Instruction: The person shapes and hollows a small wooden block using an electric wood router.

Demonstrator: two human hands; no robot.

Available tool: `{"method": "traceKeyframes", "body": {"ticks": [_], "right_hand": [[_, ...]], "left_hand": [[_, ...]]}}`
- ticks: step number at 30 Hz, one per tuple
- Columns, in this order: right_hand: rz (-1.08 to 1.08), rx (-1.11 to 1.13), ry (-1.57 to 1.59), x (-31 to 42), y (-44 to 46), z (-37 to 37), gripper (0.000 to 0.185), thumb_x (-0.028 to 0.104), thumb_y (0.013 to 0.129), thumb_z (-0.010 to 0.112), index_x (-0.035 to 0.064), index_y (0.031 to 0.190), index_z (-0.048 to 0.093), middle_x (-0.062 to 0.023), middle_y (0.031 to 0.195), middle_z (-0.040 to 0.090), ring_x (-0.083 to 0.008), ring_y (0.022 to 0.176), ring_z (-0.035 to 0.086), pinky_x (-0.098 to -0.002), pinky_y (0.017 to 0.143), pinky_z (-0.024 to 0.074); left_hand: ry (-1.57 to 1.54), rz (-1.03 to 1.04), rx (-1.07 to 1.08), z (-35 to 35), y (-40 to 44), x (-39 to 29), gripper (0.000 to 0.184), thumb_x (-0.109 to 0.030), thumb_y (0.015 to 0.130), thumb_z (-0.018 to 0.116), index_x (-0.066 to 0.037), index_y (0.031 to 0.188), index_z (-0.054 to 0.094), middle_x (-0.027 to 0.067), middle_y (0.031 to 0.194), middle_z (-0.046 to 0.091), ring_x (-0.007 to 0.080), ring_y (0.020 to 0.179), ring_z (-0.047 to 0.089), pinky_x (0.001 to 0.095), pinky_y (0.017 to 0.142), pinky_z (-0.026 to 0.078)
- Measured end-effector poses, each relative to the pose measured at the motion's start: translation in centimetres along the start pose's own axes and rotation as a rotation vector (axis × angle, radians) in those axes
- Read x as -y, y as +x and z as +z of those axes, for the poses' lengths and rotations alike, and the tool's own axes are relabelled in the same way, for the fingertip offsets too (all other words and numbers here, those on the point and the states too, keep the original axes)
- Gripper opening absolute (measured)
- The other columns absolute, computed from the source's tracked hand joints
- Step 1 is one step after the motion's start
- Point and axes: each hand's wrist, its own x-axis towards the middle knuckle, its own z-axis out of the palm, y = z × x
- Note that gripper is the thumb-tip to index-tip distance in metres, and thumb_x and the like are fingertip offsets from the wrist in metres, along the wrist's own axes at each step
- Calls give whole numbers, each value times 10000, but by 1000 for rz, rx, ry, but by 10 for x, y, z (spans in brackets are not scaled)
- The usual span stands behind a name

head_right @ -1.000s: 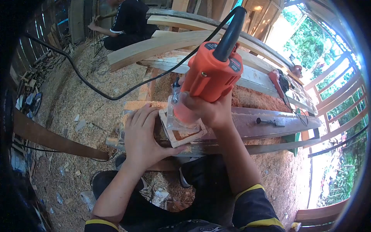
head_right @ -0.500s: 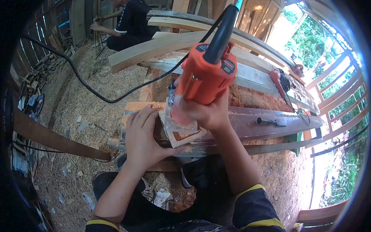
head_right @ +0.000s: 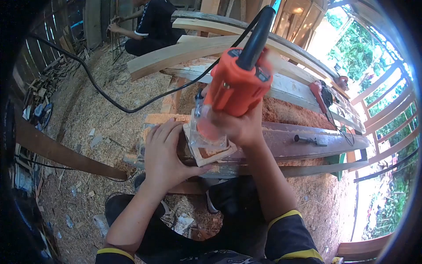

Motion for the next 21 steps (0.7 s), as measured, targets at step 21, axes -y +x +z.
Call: {"method": "traceKeyframes", "body": {"ticks": [21], "right_hand": [[-53,-12,43,0,6,-12,719,211,795,705,-4,1432,451,-177,1164,653,-306,1039,674,-472,958,559]], "left_hand": [[-24,12,-5,2,-3,4,1086,-628,507,953,56,1285,626,237,1362,614,411,1306,575,536,1196,351]]}}
